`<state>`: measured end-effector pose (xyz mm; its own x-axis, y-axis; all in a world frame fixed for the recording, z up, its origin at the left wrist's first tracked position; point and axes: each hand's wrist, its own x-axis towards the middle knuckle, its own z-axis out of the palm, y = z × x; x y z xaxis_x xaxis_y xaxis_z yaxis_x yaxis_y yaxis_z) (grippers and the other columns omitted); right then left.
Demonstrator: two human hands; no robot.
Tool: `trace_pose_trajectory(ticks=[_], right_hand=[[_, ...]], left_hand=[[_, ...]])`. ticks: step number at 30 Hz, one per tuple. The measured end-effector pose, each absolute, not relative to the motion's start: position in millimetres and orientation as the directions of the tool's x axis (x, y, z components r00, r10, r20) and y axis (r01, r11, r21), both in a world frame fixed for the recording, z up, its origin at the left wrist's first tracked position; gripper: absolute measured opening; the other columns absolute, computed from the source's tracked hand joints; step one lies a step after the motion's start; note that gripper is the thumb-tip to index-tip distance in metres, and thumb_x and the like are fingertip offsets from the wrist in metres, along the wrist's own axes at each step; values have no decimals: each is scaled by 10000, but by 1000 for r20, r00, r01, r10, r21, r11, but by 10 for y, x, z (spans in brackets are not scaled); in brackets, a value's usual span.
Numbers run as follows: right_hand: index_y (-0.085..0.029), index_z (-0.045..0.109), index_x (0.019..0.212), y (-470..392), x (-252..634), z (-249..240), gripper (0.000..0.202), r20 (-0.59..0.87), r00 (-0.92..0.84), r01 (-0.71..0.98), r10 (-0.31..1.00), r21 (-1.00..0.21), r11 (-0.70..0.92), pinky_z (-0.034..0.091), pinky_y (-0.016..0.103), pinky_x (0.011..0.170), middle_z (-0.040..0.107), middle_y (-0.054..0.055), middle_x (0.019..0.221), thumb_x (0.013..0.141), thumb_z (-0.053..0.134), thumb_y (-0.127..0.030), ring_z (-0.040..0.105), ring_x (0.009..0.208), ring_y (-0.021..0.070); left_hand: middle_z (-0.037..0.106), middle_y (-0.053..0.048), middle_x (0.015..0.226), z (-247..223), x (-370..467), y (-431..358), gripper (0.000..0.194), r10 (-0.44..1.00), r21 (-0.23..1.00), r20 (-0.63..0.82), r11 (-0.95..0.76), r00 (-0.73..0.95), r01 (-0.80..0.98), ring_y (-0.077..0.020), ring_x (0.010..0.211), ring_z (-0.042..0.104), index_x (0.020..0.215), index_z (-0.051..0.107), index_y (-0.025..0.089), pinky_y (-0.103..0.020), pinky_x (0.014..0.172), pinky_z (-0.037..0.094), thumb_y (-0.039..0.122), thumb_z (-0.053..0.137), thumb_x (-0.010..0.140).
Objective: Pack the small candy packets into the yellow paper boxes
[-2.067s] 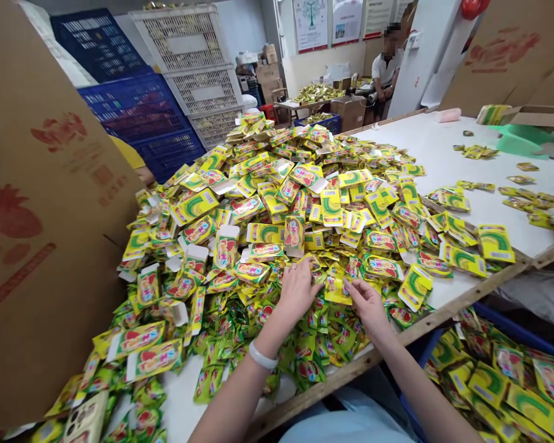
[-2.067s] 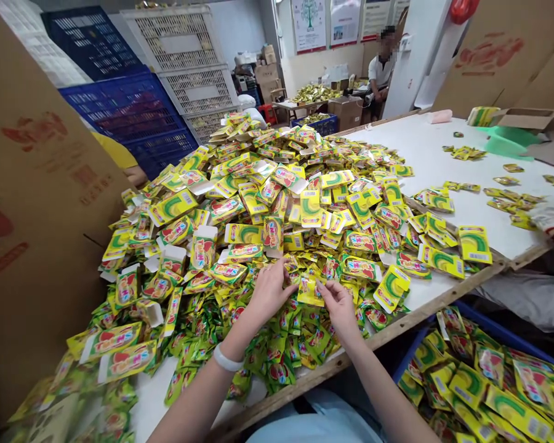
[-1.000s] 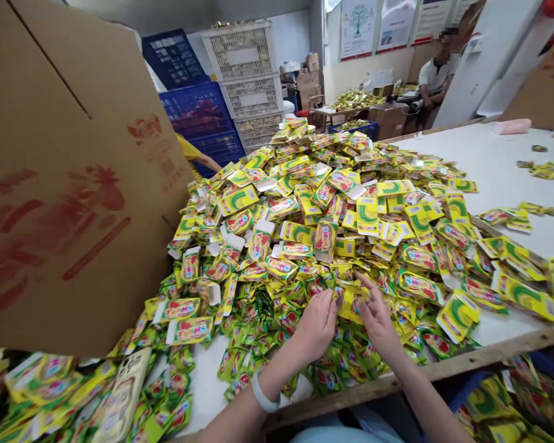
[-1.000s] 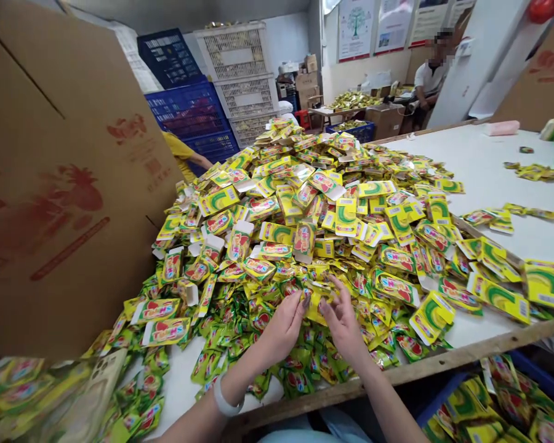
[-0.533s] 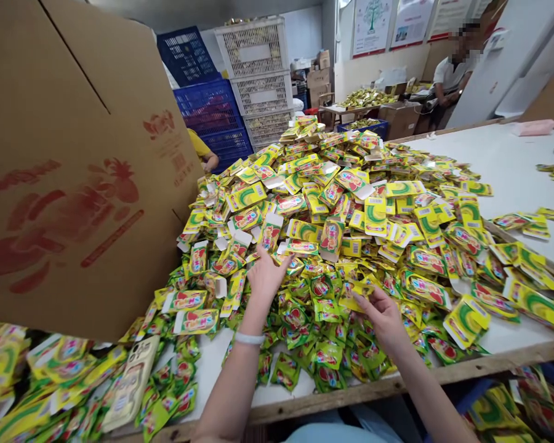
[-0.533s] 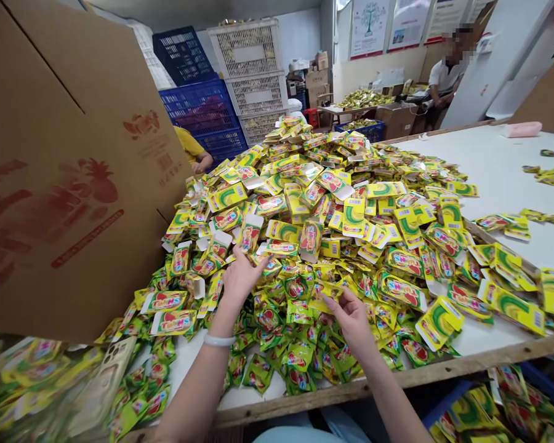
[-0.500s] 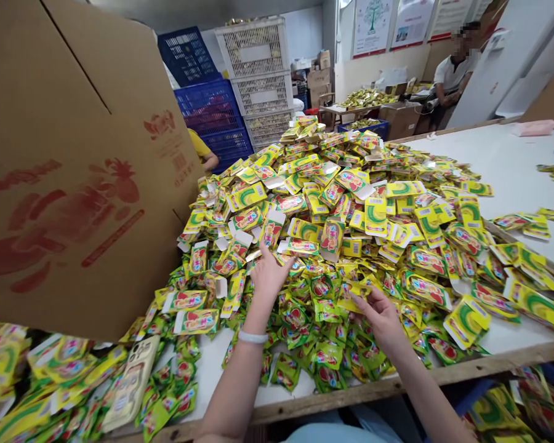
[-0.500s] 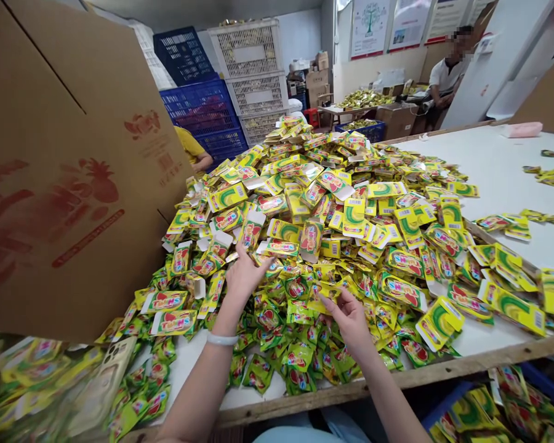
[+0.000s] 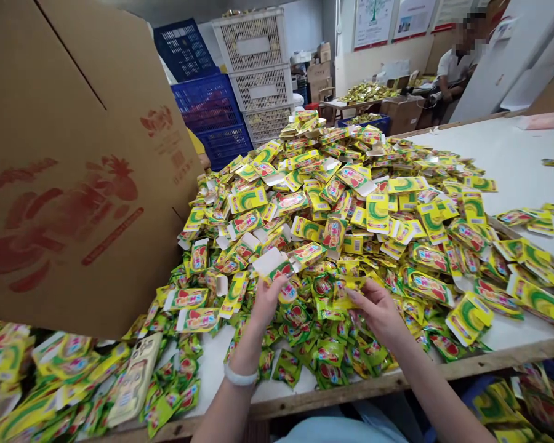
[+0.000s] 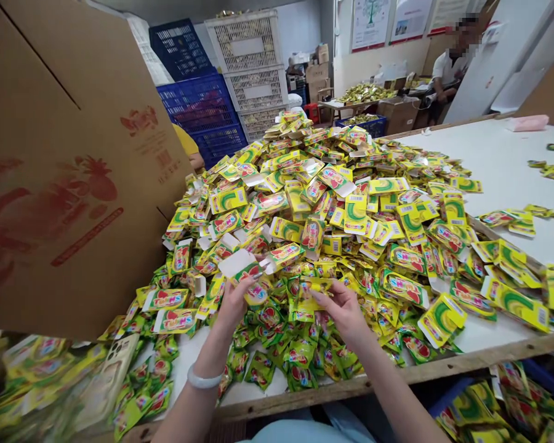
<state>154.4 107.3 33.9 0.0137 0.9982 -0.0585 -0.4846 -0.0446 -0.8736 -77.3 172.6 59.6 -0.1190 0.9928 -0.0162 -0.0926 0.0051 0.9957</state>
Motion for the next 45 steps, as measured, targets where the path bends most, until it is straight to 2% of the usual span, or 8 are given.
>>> trace_pose_trajectory(ticks=[10, 16, 21, 26, 31, 36, 39, 45], right_hand=[[-261, 733, 978, 1349, 1655, 1113, 116, 486, -161, -40, 859, -873, 486, 505, 238, 602, 551, 36, 978, 877, 687, -294, 567, 763, 132], [-257, 721, 1085, 1218, 1762, 1337, 256, 318, -518, 463, 794, -676, 573, 513, 318, 786, 551, 58, 948, 943, 533, -156, 581, 842, 175], [-250, 626, 1198, 1134, 1840, 1302, 264, 290, -520, 418, 803, -734, 536, 534, 308, 771, 647, 59, 972, 943, 558, -249, 621, 841, 185], [-216, 718, 877, 1046, 1827, 1084, 238, 395, -473, 313, 787, -760, 570, 516, 278, 715, 697, 75, 891, 972, 501, -242, 645, 786, 176], [-266, 749, 1092, 892, 1826, 932, 244, 268, -514, 243, 815, -866, 438, 547, 277, 716, 727, 82, 1082, 952, 550, -279, 689, 892, 204], [-252, 788, 874, 730, 1867, 764, 225, 180, -428, 254, 885, -916, 310, 552, 301, 644, 744, 64, 824, 935, 577, -302, 688, 757, 217], [-272, 771, 835, 694, 2285, 812, 209, 314, -231, 341, 921, -860, 379, 553, 345, 680, 741, 69, 873, 923, 594, -340, 700, 802, 240], [-288, 612, 1321, 885, 3430, 1036, 448, 678, 396, 906, 620, -398, -144, 423, 417, 738, 699, 153, 1100, 904, 628, -452, 667, 931, 306]], left_hand=[[666, -44, 991, 876, -347, 1370, 766, 838, 995, -5, 59, 546, -81, -165, 782, 633, 1396, 414, 219, -301, 747, 550, 368, 795, 748], [586, -128, 1295, 904, -331, 1363, 905, 748, 996, -59, 2, 661, 86, -222, 961, 654, 1522, 162, 240, -355, 868, 542, 313, 723, 816], [575, -140, 1324, 868, -350, 1363, 971, 716, 992, -107, 33, 690, 120, -258, 1037, 648, 1549, 71, 229, -389, 919, 529, 326, 697, 814], [517, -131, 1403, 903, -357, 1299, 994, 666, 976, -148, -19, 731, 215, -289, 1220, 561, 1559, 84, 224, -412, 1044, 458, 224, 704, 782], [538, -126, 1372, 799, -283, 1242, 1030, 646, 978, -151, -14, 748, 210, -278, 1188, 579, 1565, 54, 225, -424, 1054, 435, 215, 703, 766], [692, -47, 945, 666, -78, 1102, 1089, 589, 967, -187, -28, 786, 251, -212, 826, 672, 1570, -41, 181, -406, 872, 521, 194, 700, 773], [670, -107, 1153, 701, -72, 1101, 1023, 643, 965, -1, -201, 766, 170, -248, 1028, 656, 1570, 70, 221, -434, 993, 475, 285, 737, 797], [591, -136, 1249, 666, -338, 1483, 411, 848, 606, 364, -529, 384, 594, -291, 1205, 545, 1309, 531, 214, -480, 1065, 411, 332, 599, 921]])
